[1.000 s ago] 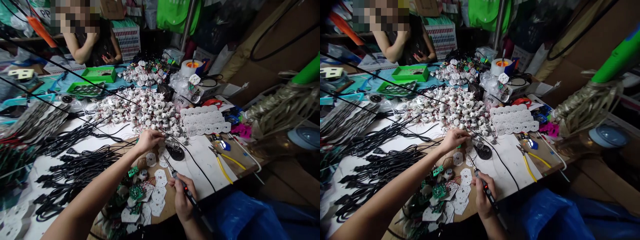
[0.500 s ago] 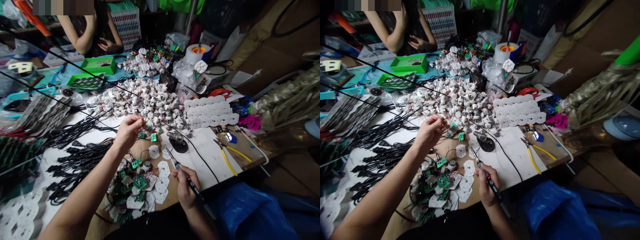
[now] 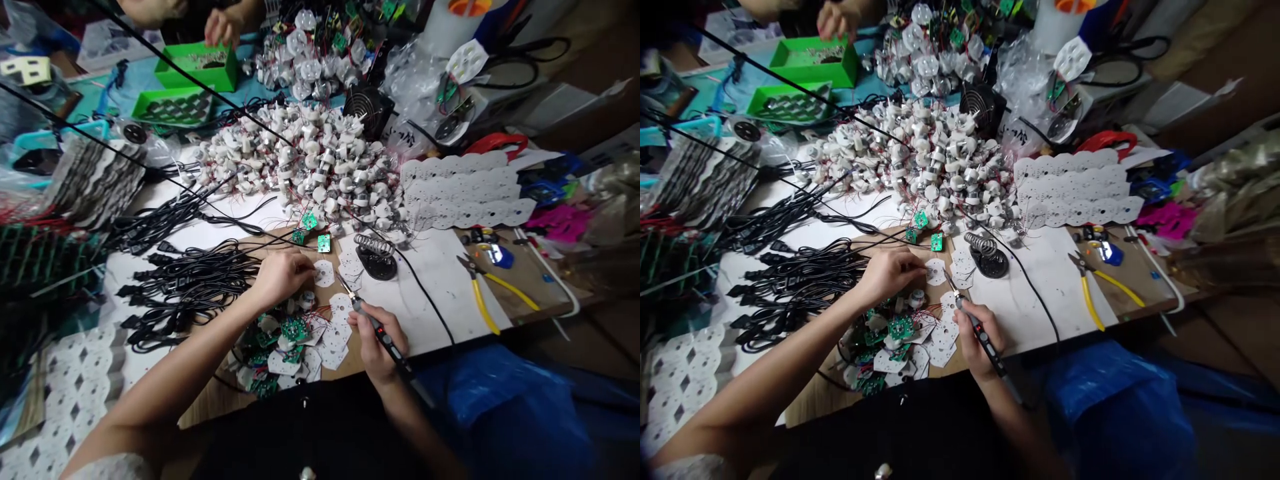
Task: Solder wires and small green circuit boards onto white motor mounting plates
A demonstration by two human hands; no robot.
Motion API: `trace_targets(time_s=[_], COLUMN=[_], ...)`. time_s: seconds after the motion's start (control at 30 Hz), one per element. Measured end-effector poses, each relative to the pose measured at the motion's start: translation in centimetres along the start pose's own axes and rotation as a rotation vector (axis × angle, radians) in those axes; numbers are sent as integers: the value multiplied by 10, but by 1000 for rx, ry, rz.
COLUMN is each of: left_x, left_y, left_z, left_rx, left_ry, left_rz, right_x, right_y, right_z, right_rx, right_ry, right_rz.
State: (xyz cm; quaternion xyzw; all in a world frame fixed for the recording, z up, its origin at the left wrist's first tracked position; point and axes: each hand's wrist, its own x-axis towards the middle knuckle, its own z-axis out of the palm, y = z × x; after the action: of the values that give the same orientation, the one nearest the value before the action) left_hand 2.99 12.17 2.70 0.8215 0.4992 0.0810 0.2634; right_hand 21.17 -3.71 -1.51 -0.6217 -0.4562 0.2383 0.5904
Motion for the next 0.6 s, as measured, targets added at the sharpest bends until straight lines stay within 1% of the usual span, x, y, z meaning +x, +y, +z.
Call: trace_targets(time_s=[0.2, 0.4, 0.6], left_x=[-3, -2, -1], left_y=[4, 10, 11], left_z=[-4, -7, -5], left_rx=[128, 191, 185], left_ry=[-80, -137, -149], left_rz=[-65, -123, -107], right_x=[2, 2, 0], right_y=[-4, -6, -2], right_z=[4, 10, 13], right_rx=[-52, -78, -78], right_ry=[-69, -123, -172], right_rz=[46, 68, 76])
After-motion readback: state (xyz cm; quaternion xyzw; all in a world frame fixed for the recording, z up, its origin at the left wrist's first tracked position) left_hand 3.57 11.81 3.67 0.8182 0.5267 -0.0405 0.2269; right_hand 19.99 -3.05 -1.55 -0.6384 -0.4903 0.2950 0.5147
